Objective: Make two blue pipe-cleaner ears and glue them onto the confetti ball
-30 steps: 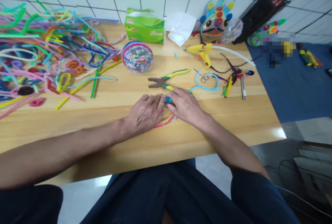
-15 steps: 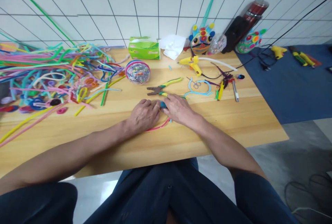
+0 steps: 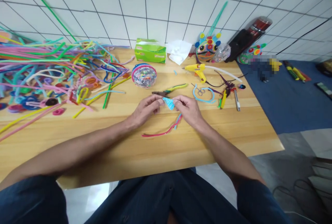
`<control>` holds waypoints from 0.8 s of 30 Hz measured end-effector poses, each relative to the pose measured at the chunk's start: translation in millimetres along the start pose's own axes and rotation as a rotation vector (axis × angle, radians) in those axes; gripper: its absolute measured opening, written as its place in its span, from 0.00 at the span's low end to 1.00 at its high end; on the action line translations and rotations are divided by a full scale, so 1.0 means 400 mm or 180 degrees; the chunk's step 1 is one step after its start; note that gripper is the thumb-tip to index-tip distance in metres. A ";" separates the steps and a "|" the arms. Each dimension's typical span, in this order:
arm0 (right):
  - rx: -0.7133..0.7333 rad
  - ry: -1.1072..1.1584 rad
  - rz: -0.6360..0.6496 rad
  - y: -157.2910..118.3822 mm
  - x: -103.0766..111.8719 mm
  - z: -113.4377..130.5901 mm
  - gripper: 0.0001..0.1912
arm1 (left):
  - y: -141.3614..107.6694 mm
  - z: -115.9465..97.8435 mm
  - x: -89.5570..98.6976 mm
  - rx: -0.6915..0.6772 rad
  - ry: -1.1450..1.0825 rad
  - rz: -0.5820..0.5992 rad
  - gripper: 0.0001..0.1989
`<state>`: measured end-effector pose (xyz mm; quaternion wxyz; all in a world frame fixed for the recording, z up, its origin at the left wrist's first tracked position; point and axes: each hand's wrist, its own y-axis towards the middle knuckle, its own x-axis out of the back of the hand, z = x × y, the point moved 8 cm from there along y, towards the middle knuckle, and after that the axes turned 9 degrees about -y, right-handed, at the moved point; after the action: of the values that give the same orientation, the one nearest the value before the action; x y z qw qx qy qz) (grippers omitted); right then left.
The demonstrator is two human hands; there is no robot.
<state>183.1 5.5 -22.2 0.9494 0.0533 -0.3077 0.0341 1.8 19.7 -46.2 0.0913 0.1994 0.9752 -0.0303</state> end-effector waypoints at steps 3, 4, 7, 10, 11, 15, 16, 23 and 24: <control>-0.0188 0.0319 0.0030 -0.004 -0.015 -0.001 0.13 | 0.010 0.002 -0.009 0.0029 -0.0307 -0.0090 0.23; -0.0191 0.0354 0.0048 -0.006 -0.021 0.001 0.13 | 0.013 0.000 -0.008 -0.0004 -0.0273 -0.0144 0.23; -0.0236 0.0513 0.0236 -0.005 -0.038 -0.003 0.15 | 0.021 -0.002 -0.005 -0.0041 -0.0222 -0.0239 0.22; -0.0331 0.0840 0.0496 -0.001 -0.054 -0.015 0.20 | 0.029 -0.001 -0.005 -0.0014 -0.0381 -0.0230 0.20; -0.0333 0.0917 0.0540 0.000 -0.057 -0.017 0.21 | 0.030 0.001 -0.004 0.0006 -0.0421 -0.0228 0.20; -0.0233 0.0821 0.0465 0.000 -0.059 -0.016 0.20 | 0.032 0.012 -0.004 0.0087 -0.0519 -0.0178 0.20; -0.0201 0.0754 0.0416 -0.001 -0.059 -0.016 0.19 | 0.032 0.015 -0.004 0.0099 -0.0539 -0.0164 0.21; -0.0200 0.0450 0.0176 -0.002 -0.067 -0.034 0.16 | 0.033 0.038 0.005 0.0181 -0.0597 -0.0345 0.22; -0.0217 0.0413 0.0208 -0.002 -0.071 -0.036 0.15 | 0.032 0.040 0.006 0.0176 -0.0593 -0.0374 0.22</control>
<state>168.5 5.6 -50.4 0.9670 0.0085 -0.2480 0.0580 7.2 30.8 -62.8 0.1741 0.1407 0.9713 -0.0808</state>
